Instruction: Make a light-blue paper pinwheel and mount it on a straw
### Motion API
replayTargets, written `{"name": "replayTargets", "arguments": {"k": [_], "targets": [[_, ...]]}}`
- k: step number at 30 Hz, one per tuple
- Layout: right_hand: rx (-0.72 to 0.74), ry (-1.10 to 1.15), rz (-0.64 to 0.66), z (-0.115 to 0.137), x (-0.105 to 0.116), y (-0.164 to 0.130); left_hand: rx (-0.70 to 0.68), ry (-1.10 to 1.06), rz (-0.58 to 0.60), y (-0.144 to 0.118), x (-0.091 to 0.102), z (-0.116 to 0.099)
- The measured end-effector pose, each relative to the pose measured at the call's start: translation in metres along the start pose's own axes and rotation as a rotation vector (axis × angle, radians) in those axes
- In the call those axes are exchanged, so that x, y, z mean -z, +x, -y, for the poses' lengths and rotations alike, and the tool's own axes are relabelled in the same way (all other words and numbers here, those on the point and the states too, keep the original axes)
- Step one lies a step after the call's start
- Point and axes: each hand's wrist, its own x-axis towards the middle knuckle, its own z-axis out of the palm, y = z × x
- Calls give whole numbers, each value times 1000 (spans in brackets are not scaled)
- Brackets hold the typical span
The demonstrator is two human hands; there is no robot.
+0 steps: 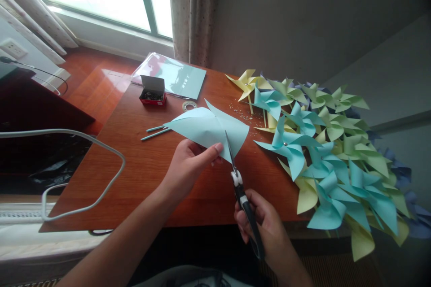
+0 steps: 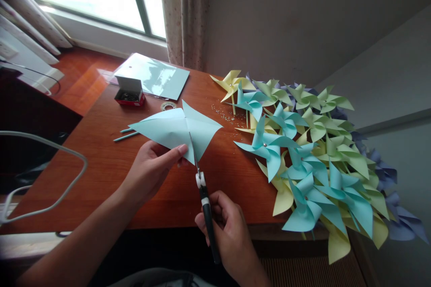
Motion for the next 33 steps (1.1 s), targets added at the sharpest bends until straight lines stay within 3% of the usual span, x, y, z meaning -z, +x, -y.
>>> {"name": "replayTargets", "arguments": {"k": [9, 16, 20, 33], "targets": [[-13, -7, 0, -1, 2, 0, 0, -35, -5, 0, -1, -1], [-14, -30, 65, 0, 5, -6, -10, -80, -105, 1, 0, 0], [33, 6, 116, 2, 5, -8, -9, -51, -64, 1, 0, 1], [45, 67, 97, 4, 0, 0, 18, 2, 23, -1, 0, 6]]}}
